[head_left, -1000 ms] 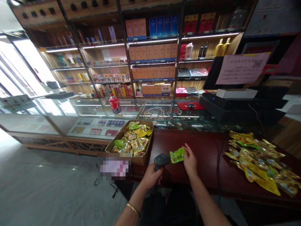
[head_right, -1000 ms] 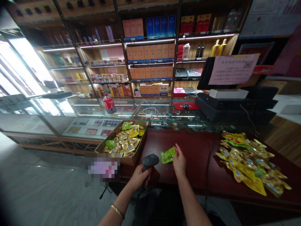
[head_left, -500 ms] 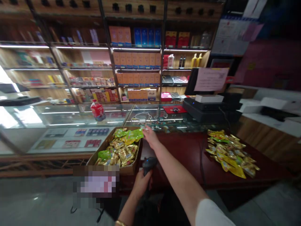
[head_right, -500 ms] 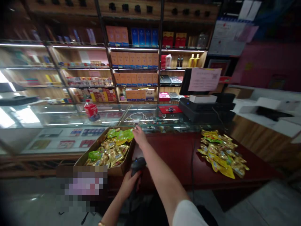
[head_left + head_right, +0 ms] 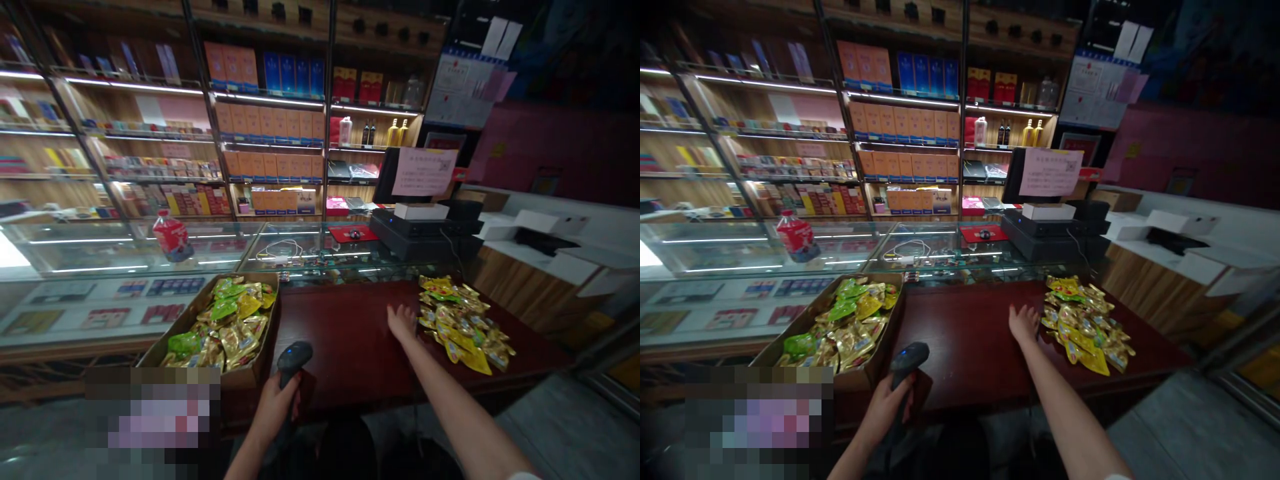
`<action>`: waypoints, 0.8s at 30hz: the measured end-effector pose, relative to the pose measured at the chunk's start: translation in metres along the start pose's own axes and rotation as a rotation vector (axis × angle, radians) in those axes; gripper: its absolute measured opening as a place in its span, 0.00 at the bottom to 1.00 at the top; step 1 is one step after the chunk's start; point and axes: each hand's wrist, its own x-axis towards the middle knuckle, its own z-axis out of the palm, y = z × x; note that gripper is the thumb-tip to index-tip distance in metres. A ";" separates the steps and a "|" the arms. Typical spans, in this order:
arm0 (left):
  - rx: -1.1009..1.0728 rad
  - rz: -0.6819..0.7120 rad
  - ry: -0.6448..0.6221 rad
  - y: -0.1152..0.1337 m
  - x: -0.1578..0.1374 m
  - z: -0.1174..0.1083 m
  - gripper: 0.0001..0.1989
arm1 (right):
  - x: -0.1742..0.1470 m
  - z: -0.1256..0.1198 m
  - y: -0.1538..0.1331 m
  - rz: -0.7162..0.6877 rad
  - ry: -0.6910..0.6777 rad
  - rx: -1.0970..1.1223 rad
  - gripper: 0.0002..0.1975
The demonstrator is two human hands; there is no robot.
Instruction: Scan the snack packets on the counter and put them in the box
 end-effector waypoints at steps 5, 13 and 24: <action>0.016 -0.007 0.034 0.001 0.001 0.000 0.29 | -0.004 0.000 0.029 0.058 0.038 -0.105 0.41; 0.062 -0.012 0.015 -0.001 0.001 -0.002 0.29 | -0.003 -0.037 0.079 0.068 0.158 -0.384 0.41; 0.084 0.028 0.000 -0.002 0.002 -0.002 0.27 | -0.007 -0.051 0.147 0.418 0.110 -0.036 0.39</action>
